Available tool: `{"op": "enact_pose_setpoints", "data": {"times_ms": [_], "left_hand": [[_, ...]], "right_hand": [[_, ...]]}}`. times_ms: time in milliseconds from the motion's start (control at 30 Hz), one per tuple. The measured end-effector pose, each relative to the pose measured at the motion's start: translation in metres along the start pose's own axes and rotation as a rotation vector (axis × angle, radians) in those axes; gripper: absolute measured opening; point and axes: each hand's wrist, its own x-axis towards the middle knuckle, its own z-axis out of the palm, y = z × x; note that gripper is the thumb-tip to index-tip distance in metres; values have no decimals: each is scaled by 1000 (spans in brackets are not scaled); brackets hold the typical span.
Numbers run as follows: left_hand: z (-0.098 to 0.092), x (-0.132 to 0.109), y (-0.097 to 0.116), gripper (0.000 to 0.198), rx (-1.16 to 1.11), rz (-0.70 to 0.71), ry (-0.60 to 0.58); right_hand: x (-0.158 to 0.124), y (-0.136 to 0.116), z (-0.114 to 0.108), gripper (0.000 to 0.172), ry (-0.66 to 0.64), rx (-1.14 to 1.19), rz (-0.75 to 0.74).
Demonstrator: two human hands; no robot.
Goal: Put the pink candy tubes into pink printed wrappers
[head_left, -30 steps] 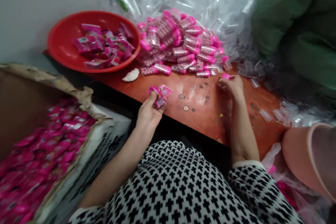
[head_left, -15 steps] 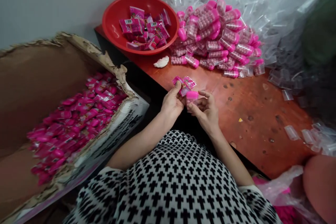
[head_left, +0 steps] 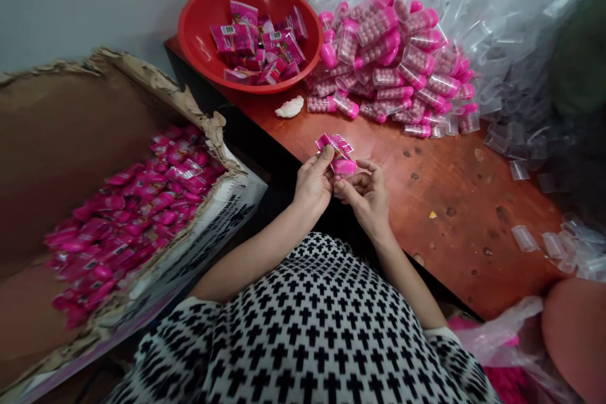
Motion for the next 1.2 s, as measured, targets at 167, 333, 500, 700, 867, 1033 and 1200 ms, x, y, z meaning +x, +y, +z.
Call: {"op": "enact_pose_setpoints", "data": {"times_ms": [167, 333, 500, 700, 867, 1033, 1200], "left_hand": [[0, -4, 4, 40, 78, 20, -116], [-1, -4, 3, 44, 139, 11, -136], [-1, -2, 2, 34, 205, -44, -105], [-4, 4, 12, 36, 270, -102, -239], [-6, 6, 11, 33, 299, -49, -214], [-6, 3, 5, 32, 325, -41, -193], [-7, 0, 6, 31, 379, -32, -245]], "right_hand": [[3, 3, -4, 49, 5, 24, -25], [3, 8, -7, 50, 32, -15, -51], [2, 6, -6, 49, 11, 52, -33], [7, 2, -5, 57, -62, 330, 145], [7, 4, -1, 59, -1, 268, 82], [10, 3, -3, 58, 11, 221, 38], [16, 4, -7, 62, -48, 384, 152]]}}
